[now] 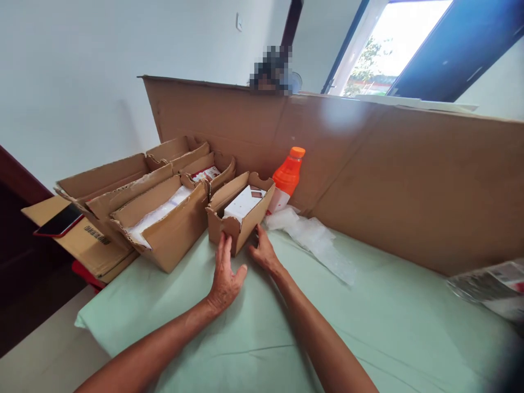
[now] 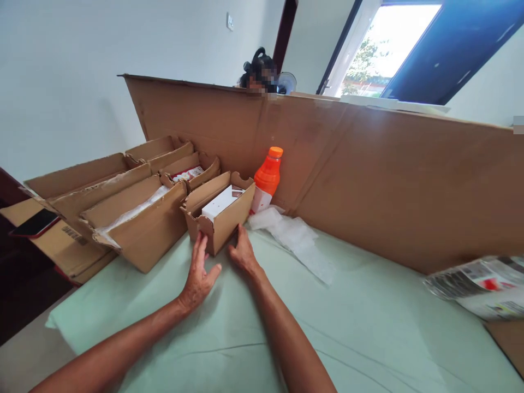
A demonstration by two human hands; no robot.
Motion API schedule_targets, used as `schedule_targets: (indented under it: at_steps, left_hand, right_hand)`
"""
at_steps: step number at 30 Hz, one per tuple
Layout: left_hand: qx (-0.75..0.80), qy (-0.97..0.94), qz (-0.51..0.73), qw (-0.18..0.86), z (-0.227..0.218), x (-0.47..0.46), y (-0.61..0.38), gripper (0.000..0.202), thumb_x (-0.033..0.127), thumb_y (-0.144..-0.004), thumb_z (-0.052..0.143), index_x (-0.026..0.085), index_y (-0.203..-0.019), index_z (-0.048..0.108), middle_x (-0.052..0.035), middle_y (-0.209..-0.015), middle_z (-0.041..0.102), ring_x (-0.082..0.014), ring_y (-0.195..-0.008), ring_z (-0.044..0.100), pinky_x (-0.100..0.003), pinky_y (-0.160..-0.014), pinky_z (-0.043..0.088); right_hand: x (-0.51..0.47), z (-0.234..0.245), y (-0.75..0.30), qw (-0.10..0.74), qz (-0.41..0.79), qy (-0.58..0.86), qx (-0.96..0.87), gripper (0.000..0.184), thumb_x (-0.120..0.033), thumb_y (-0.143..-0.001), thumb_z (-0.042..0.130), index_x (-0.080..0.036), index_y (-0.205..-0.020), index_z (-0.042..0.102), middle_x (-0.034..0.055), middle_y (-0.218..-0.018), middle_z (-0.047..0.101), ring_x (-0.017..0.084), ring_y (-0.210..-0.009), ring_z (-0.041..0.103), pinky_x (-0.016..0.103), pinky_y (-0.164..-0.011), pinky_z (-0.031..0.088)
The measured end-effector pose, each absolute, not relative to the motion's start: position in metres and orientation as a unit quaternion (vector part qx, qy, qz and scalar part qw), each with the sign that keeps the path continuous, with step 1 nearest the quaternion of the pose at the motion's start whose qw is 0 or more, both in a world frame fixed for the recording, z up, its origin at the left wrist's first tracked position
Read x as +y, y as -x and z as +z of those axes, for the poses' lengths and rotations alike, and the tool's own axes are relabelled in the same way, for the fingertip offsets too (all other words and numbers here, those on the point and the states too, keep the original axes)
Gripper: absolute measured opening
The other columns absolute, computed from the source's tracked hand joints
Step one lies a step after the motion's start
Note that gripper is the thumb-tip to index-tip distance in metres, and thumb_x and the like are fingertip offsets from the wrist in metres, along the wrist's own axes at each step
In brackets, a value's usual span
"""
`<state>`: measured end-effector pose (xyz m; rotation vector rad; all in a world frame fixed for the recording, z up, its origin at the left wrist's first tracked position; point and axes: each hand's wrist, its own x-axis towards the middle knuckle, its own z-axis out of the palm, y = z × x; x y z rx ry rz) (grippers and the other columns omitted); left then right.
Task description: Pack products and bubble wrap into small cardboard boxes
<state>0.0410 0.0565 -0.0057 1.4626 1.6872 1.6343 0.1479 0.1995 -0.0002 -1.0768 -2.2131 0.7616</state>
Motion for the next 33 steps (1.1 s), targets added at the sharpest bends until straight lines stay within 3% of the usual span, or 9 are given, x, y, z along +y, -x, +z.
schedule_targets:
  at_steps: [3,6,10,13,27,33]
  left_hand:
    - [0.587,-0.532,0.583,0.179,-0.005,0.076,-0.035,0.077,0.025,-0.089,0.055,0.025,-0.158,0.020,-0.0127,-0.169,0.011,-0.0303,-0.155,0.017,-0.052,-0.120,0.032]
    - [0.580,-0.547,0.583,0.157,-0.007,0.097,-0.028,0.074,0.029,-0.090,0.055,0.023,-0.157,0.024,-0.0146,-0.168,0.013,-0.0301,-0.155,0.016,-0.053,-0.123,0.025]
    - [0.581,-0.545,0.589,0.136,-0.013,0.127,-0.014,0.068,0.032,-0.091,0.054,0.021,-0.154,0.030,-0.0157,-0.166,0.023,-0.0290,-0.154,0.021,-0.051,-0.124,0.021]
    - [0.592,-0.536,0.586,0.139,-0.020,0.143,-0.003,0.064,0.033,-0.092,0.053,0.019,-0.152,0.035,-0.0165,-0.164,0.027,-0.0290,-0.153,0.025,-0.051,-0.124,0.021]
    - [0.610,-0.531,0.573,0.136,-0.032,0.144,0.006,0.058,0.033,-0.093,0.050,0.011,-0.146,0.044,-0.0216,-0.160,0.035,-0.0300,-0.149,0.033,-0.051,-0.122,0.028]
    - [0.618,-0.518,0.575,0.137,-0.038,0.146,0.008,0.055,0.030,-0.092,0.050,0.015,-0.145,0.046,-0.0194,-0.159,0.037,-0.0296,-0.149,0.035,-0.052,-0.122,0.030]
  right_hand:
    - [0.202,-0.004,-0.140,0.255,0.295,0.386,-0.836,0.093,-0.020,-0.068,0.061,-0.012,-0.154,0.026,0.0205,-0.156,0.041,0.032,-0.142,0.041,0.048,-0.118,0.034]
    - [0.204,-0.002,-0.128,0.232,0.272,0.414,-0.837,0.087,-0.029,-0.074,0.065,-0.013,-0.152,0.031,0.0199,-0.152,0.046,0.032,-0.138,0.047,0.047,-0.114,0.036]
    - [0.209,0.005,-0.108,0.202,0.198,0.489,-0.825,0.061,-0.037,-0.094,0.051,-0.011,-0.148,0.038,0.0188,-0.139,0.060,0.030,-0.126,0.056,0.041,-0.103,0.042]
    - [0.214,0.006,-0.095,0.198,0.176,0.511,-0.818,0.055,-0.038,-0.099,0.044,-0.010,-0.146,0.041,0.0206,-0.135,0.062,0.031,-0.123,0.057,0.041,-0.100,0.041]
    - [0.213,-0.004,-0.088,0.196,0.125,0.523,-0.820,0.056,-0.036,-0.097,0.048,-0.008,-0.145,0.044,0.0206,-0.139,0.060,0.032,-0.127,0.054,0.044,-0.102,0.037]
    - [0.212,-0.005,-0.089,0.208,0.138,0.517,-0.819,0.059,-0.034,-0.092,0.053,-0.008,-0.145,0.045,0.0217,-0.141,0.058,0.034,-0.128,0.054,0.046,-0.104,0.038]
